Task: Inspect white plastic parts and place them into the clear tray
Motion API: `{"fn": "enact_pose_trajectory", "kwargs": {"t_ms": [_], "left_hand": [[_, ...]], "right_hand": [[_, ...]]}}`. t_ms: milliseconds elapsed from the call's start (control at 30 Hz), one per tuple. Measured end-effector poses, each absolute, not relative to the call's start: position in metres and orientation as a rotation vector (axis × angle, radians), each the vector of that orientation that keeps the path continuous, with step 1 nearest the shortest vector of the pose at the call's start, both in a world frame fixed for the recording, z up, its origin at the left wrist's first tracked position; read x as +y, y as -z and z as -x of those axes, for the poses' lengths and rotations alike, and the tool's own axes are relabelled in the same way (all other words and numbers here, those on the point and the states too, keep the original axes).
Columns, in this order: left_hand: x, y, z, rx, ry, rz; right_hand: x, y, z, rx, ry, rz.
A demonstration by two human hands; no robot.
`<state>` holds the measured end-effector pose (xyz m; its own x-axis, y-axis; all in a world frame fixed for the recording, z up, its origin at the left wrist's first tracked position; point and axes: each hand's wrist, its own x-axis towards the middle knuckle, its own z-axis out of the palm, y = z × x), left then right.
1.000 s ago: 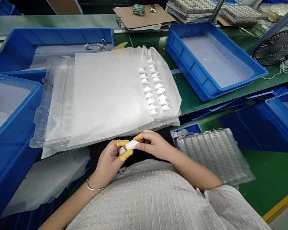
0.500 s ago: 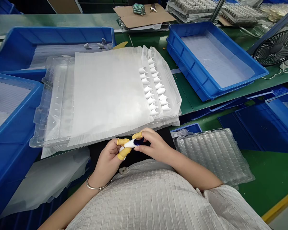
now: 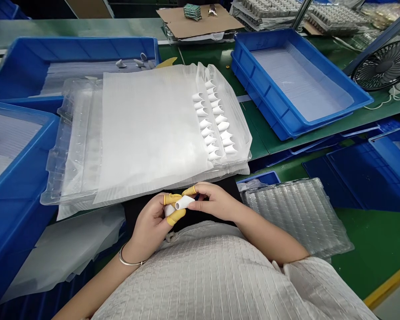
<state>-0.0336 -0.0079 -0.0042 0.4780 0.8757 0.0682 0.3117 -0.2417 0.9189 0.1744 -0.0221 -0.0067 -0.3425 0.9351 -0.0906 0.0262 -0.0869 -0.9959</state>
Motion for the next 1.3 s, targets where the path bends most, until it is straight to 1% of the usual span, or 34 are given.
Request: {"fn": "enact_pose_trajectory", "kwargs": {"t_ms": [200, 333, 533, 700, 800, 933, 1067, 1200, 1300], "left_hand": [[-0.006, -0.002, 0.034, 0.951, -0.79, -1.941], [-0.006, -0.005, 0.033, 0.973, -0.744, -1.984], [-0.006, -0.005, 0.033, 0.975, -0.668, -2.067], [-0.007, -0.004, 0.035, 0.981, -0.65, -2.05], [-0.006, -0.002, 0.035, 1.023, -0.625, -2.004], [-0.005, -0.001, 0.034, 1.054, -0.627, -1.994], [-0.005, -0.001, 0.033, 1.046, -0.648, -2.023], [-0.007, 0.001, 0.035, 1.033, -0.731, -1.96], [-0.009, 0.003, 0.037, 1.045, -0.775, -1.911]], "right_hand": [[-0.023, 0.013, -0.174, -1.423, -1.573, 1.066], [-0.024, 0.013, -0.175, -1.393, -1.555, 1.125], [-0.025, 0.008, -0.175, -1.181, -1.73, 1.158], [-0.024, 0.004, -0.176, -1.116, -1.779, 1.157], [-0.025, -0.001, -0.175, -1.191, -1.68, 1.211], [-0.028, -0.008, -0.168, -1.398, -1.455, 1.327], [-0.028, -0.007, -0.159, -1.493, -1.267, 1.459], [-0.025, -0.005, -0.16, -1.526, -1.181, 1.465], [-0.023, -0.005, -0.167, -1.479, -1.178, 1.489]]}}
